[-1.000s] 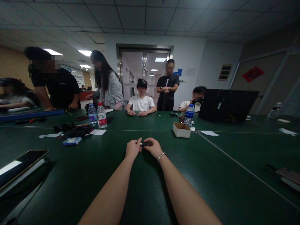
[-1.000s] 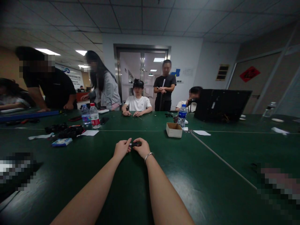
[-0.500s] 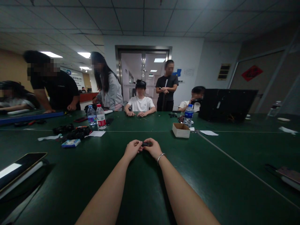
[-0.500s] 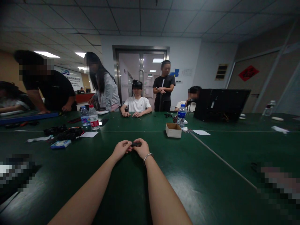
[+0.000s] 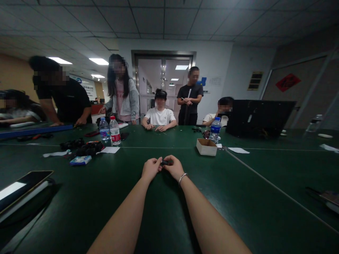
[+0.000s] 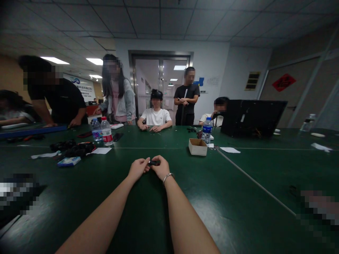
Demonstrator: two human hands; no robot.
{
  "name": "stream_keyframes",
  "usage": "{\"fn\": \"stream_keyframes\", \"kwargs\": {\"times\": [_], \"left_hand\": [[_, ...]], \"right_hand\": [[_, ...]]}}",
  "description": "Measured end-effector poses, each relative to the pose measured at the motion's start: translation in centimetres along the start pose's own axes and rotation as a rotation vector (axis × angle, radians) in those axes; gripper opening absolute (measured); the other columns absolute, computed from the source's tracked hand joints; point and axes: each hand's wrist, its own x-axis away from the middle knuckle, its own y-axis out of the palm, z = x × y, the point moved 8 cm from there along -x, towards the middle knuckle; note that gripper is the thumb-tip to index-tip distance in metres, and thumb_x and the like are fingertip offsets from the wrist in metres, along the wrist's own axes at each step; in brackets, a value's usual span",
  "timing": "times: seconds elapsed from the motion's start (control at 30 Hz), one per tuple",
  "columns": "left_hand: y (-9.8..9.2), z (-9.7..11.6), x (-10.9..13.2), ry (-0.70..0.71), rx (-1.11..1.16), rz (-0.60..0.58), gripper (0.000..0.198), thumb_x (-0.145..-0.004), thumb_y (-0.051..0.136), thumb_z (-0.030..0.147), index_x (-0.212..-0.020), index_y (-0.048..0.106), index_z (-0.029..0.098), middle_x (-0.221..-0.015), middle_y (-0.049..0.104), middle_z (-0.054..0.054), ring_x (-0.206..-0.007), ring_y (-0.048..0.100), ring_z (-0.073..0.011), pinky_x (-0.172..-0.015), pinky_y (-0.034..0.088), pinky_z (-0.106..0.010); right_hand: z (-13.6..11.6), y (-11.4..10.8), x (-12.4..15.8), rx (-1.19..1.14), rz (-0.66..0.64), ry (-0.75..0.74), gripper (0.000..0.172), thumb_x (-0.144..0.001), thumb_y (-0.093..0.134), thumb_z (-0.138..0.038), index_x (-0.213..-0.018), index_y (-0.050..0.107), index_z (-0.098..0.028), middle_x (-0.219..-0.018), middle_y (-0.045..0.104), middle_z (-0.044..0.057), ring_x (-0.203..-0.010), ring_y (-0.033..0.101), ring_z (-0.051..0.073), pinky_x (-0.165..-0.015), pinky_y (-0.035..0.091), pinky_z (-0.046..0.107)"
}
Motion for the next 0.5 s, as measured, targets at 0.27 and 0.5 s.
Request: {"fn": "stream_keyframes", "kwargs": {"times": [0.27,0.5], "left_hand": [[-1.3,1.8,1.7,0.092,-0.243,0.133,0.04,-0.076,0.046,0.056,-0.067,0.056,0.018,-0.062,0.06,-0.003,-0.057,0.055,-0.0144,-0.054,0.037,-0.022],[-1.2,4.9,4.2,0.189,-0.455,0.142,0.036,-0.071,0.052,0.055,-0.061,0.054,0.02,-0.061,0.056,-0.004,-0.056,0.051,-0.0167,-0.057,0.033,-0.025]], "right_hand": [[-1.2,0.5,1.0,0.129,-0.016,-0.052,0.033,-0.057,0.067,-0.008,-0.087,0.06,-0.019,-0.078,0.061,0.0,-0.073,0.059,0.017,-0.07,0.048,0.03],[-1.9,0.3,2.6,0.265,-0.053,-0.053,0.01,-0.063,0.063,-0.012,-0.071,0.063,-0.018,-0.072,0.064,0.003,-0.07,0.059,0.019,-0.064,0.046,0.028]]}}
